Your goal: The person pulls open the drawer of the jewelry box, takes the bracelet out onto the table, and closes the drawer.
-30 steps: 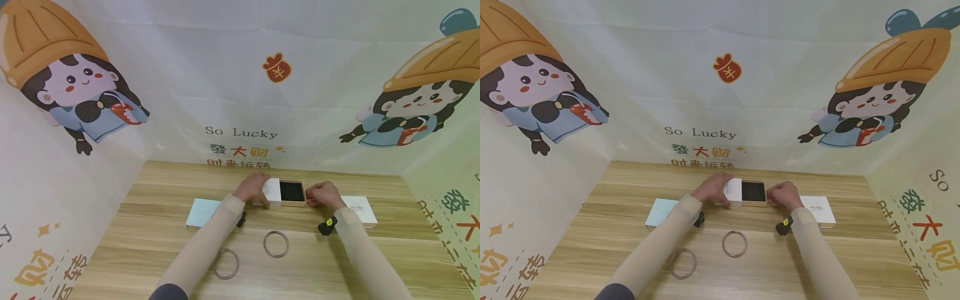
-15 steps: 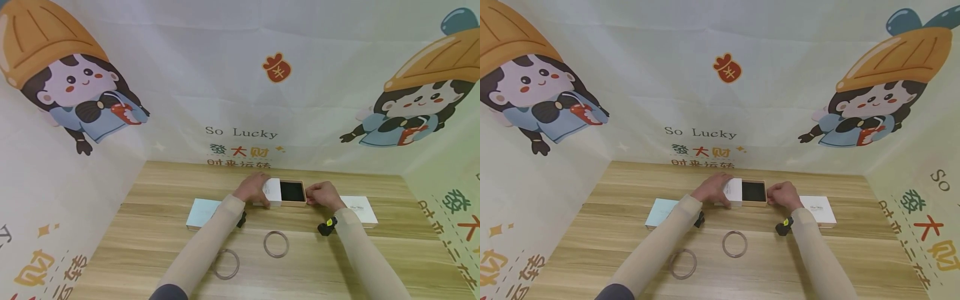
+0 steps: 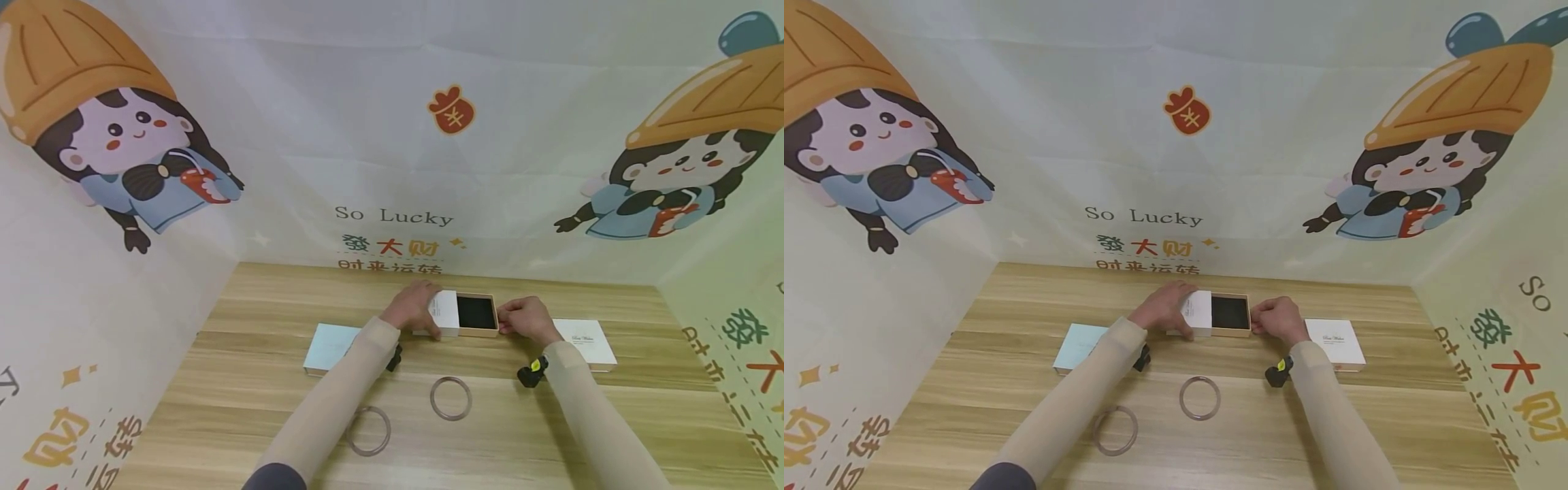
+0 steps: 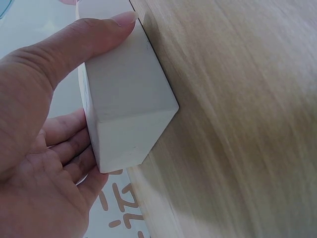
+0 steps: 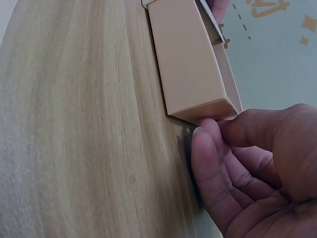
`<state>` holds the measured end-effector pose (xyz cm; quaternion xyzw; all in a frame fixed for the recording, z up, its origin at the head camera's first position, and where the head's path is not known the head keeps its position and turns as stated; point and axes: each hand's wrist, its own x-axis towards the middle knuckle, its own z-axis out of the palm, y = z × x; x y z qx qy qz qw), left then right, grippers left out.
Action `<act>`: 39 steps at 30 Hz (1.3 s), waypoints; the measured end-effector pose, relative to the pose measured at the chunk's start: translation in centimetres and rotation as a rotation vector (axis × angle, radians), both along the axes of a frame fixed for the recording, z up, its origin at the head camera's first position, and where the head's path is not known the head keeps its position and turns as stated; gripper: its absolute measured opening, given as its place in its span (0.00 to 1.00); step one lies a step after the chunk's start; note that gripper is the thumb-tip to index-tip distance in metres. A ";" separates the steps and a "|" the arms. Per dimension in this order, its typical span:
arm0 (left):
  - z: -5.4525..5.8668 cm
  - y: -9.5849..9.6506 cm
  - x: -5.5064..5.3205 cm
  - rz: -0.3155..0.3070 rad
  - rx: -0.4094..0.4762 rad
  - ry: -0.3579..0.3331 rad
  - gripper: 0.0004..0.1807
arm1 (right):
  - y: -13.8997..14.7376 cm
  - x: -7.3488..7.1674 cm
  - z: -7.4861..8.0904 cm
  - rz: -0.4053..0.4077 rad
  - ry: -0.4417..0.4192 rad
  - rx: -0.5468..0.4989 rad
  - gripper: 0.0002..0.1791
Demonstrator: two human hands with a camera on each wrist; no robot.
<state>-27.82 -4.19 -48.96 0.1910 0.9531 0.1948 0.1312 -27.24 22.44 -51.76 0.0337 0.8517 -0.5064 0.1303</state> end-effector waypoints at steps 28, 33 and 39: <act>-0.2 0.1 -0.1 -0.010 0.006 0.023 0.57 | -2.0 0.2 -0.1 -0.001 0.021 0.004 0.12; -0.3 0.1 -0.2 -0.007 -0.001 0.021 0.57 | -2.3 0.2 -0.2 0.003 0.031 0.019 0.12; -0.2 0.1 -0.1 0.002 0.013 0.009 0.57 | -2.6 0.1 -0.3 0.010 0.034 -0.006 0.12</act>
